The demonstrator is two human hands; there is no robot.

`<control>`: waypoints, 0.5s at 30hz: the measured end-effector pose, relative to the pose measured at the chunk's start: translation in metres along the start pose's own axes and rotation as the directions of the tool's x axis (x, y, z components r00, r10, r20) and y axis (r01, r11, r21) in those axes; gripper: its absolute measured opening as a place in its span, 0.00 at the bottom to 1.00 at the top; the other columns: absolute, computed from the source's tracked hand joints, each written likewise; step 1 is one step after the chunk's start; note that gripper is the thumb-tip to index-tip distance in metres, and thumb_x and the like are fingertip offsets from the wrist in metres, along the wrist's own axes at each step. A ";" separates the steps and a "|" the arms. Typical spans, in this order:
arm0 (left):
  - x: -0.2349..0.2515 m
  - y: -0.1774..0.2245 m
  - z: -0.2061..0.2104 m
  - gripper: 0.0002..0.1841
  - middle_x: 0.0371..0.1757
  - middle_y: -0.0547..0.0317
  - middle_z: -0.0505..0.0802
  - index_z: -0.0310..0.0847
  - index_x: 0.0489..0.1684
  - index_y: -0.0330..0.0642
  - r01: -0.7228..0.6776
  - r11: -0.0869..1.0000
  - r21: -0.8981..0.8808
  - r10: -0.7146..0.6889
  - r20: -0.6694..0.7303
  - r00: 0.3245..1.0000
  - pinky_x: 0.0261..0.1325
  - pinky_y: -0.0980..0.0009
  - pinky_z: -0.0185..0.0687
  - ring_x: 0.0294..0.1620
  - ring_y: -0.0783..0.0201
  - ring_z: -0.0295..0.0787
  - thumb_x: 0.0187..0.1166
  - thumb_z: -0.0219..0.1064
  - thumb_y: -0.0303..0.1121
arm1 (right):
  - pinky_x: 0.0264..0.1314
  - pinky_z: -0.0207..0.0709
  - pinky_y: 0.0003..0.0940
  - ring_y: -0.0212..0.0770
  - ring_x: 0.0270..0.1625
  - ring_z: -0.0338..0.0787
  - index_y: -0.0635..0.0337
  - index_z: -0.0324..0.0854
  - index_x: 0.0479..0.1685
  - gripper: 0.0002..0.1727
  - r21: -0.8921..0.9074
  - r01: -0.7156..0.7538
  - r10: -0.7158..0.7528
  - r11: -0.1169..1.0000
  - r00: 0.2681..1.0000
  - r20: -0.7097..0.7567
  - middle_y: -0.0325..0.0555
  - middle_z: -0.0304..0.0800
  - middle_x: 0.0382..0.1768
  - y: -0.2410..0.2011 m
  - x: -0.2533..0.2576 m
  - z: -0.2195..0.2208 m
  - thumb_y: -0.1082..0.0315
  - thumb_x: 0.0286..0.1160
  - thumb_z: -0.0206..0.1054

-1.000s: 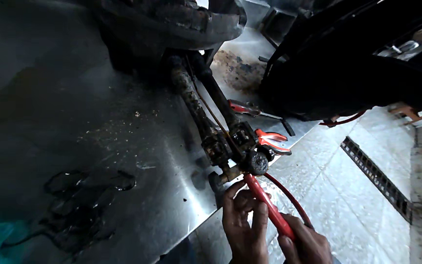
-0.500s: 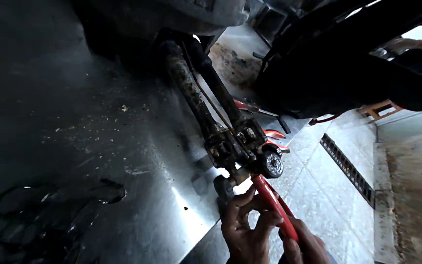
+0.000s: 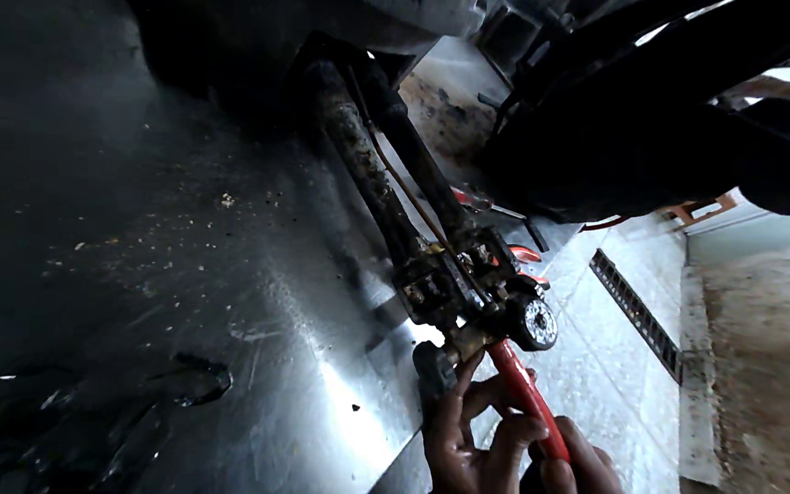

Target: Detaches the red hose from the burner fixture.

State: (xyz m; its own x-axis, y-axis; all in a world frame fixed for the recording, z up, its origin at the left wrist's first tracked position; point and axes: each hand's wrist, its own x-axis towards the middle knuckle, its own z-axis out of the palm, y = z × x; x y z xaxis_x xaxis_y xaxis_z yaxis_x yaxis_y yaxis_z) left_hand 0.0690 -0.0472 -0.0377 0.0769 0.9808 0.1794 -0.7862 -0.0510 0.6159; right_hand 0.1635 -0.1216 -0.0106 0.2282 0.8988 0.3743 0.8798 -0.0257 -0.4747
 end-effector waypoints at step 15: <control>0.004 0.004 0.003 0.24 0.53 0.69 0.96 0.66 0.70 0.49 0.064 0.995 -0.081 -0.060 0.049 0.997 0.63 0.74 0.86 0.54 0.73 0.93 0.78 0.70 0.26 | 0.22 0.71 0.33 0.37 0.16 0.78 0.62 0.81 0.42 0.31 -0.207 0.120 -0.067 0.971 0.968 0.244 0.48 0.81 0.16 -0.007 0.019 -0.035 0.43 0.93 0.45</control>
State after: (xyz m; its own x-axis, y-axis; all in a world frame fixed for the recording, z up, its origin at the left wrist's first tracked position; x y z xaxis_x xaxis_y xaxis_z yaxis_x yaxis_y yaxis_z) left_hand 0.0685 -0.0445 -0.0324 0.1537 0.9717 0.1796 -0.8268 0.0269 0.5618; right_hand 0.1762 -0.1197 0.0279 0.0600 0.9780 0.2000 0.9678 -0.0079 -0.2516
